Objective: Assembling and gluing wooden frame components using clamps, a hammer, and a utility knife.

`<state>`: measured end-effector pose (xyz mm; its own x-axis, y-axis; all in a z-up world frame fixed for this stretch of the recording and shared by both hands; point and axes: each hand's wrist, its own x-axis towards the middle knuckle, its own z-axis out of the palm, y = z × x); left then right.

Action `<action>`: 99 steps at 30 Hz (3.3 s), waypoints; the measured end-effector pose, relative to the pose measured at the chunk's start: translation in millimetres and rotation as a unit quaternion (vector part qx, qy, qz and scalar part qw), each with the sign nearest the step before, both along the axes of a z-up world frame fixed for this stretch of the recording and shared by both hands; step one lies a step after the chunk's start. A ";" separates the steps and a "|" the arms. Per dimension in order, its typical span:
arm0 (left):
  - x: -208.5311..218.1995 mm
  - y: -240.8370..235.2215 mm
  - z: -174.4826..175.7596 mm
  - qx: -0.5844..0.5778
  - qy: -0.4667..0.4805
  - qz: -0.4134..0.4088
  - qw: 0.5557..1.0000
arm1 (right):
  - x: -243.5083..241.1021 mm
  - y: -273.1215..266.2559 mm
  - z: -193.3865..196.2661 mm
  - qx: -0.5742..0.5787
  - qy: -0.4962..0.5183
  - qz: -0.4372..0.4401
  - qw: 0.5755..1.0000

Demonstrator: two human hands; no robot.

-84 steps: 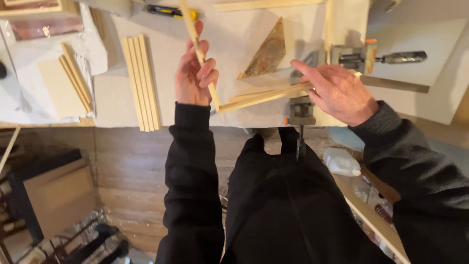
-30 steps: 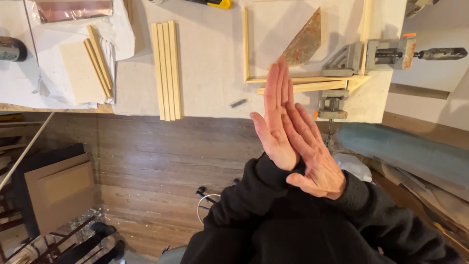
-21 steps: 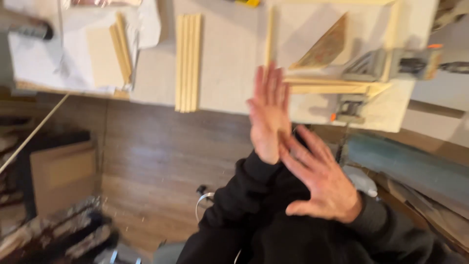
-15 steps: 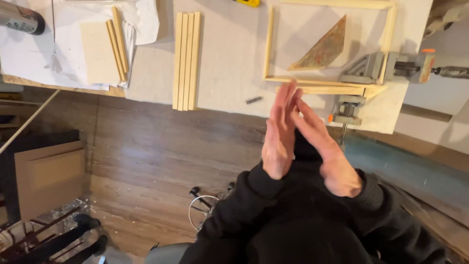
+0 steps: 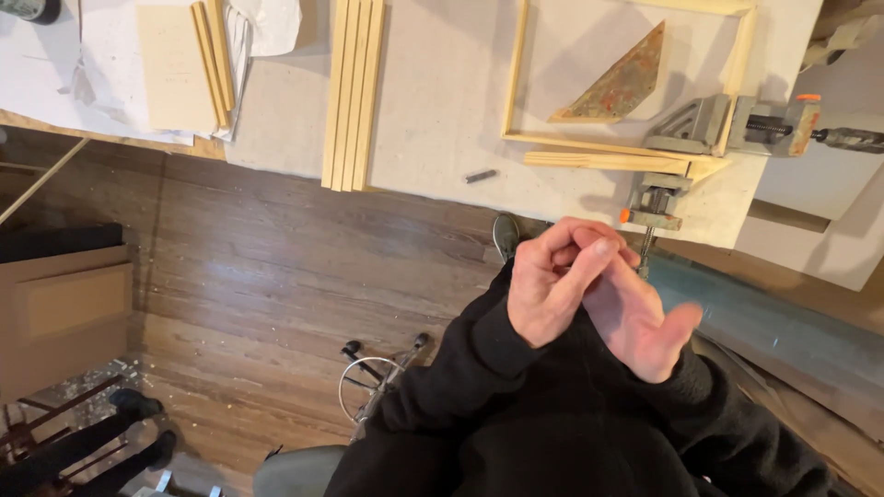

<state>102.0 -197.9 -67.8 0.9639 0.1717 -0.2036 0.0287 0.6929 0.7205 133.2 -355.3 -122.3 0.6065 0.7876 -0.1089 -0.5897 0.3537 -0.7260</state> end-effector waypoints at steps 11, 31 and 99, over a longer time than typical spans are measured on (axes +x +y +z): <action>-14.8 -4.0 -26.9 0.001 -0.065 0.048 0.997 | 13.6 3.2 30.3 -0.112 -0.341 0.021 0.933; -15.8 5.6 -3.7 0.035 -0.042 0.072 0.996 | 14.7 3.5 52.7 0.007 -0.047 -0.153 0.987; 237.5 -20.6 -211.3 0.341 0.118 -0.231 0.904 | 327.4 -116.1 -99.4 -0.411 -0.476 -0.023 0.778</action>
<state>339.5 -218.5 -279.1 0.9087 -0.0746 -0.4106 0.4092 -0.0339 0.9118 460.6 -471.4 -221.6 0.7452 0.6651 -0.0491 0.3520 -0.4547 -0.8181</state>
